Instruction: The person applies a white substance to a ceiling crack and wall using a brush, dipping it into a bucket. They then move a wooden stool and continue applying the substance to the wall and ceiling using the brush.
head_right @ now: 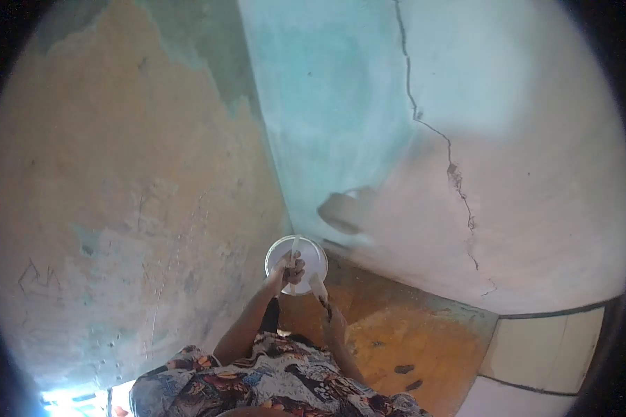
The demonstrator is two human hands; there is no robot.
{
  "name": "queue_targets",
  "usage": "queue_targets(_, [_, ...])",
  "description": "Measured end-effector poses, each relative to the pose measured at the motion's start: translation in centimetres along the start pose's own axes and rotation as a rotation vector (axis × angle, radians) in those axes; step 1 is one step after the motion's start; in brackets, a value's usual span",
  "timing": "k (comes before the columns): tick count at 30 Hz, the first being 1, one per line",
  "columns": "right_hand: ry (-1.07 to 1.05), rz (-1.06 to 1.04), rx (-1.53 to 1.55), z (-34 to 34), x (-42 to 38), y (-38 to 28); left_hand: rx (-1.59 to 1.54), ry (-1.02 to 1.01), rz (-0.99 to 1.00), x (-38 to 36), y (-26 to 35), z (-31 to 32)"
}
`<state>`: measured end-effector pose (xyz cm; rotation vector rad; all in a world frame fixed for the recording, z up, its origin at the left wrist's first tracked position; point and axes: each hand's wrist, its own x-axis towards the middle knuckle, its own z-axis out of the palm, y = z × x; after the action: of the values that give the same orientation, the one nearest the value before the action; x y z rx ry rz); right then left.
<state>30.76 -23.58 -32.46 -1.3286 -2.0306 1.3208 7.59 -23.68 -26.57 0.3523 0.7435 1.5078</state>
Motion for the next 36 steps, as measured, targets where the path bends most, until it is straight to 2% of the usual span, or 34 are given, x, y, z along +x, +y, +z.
queue_targets(3, [0.128, -0.042, 0.105, -1.4, -2.7, 3.2, -0.012, 0.034, -0.014, 0.5, 0.1, 0.6])
queue_targets(5, [0.181, 0.045, -0.029, -3.6, -5.8, 5.6, -0.004, 0.041, -0.025, 0.9, 0.1, 0.6])
queue_targets(7, [0.103, 0.447, 0.099, -7.6, -9.0, 3.7, -0.021, 0.015, -0.054, 1.6, 0.1, 0.3])
queue_targets(9, [0.152, 0.555, 0.067, -9.5, -10.5, 4.3, 0.005, 0.041, -0.052, 2.1, 0.0, 0.0])
queue_targets(11, [0.213, 0.566, 0.003, -10.8, -10.9, 5.4, 0.011, 0.068, -0.054, 2.7, -1.0, -0.3])
queue_targets(12, [0.235, 0.583, -0.007, -11.0, -10.6, 5.7, 0.069, 0.378, -0.112, 3.2, -1.2, 0.8])
queue_targets(14, [0.273, 0.614, -0.035, -11.7, -11.0, 6.3, 0.022, 0.208, -0.118, 3.3, -1.3, -0.5])
queue_targets(20, [0.325, 0.649, -0.059, -12.8, -11.0, 7.3, 0.078, 0.026, -0.154, 2.9, 0.5, 0.0])
queue_targets(25, [0.347, 0.644, -0.063, -13.6, -11.5, 8.1, 0.098, 0.042, -0.102, 2.0, 0.6, 0.9])
queue_targets(28, [0.362, 0.649, -0.069, -13.7, -11.7, 8.6, 0.054, 0.140, -0.079, 2.3, -0.1, -0.9])
queue_targets(29, [0.364, 0.659, -0.077, -13.7, -12.2, 8.8, 0.121, 0.419, -0.095, 2.6, -0.8, -0.5])
queue_targets(30, [0.369, 0.655, -0.080, -13.6, -12.3, 9.0, 0.104, 0.167, -0.093, 2.7, 0.1, -0.9])
queue_targets(32, [0.375, 0.666, -0.077, -13.4, -11.6, 9.5, 0.106, 0.043, -0.102, 2.2, 0.8, -0.2])
queue_targets(33, [0.376, 0.668, -0.080, -13.3, -11.7, 9.6, 0.118, 0.098, -0.113, 2.1, 1.1, 1.2])
queue_targets(36, [0.396, 0.637, -0.103, -13.0, -11.0, 10.2, 0.147, 0.076, -0.163, 2.7, 1.3, 1.6])
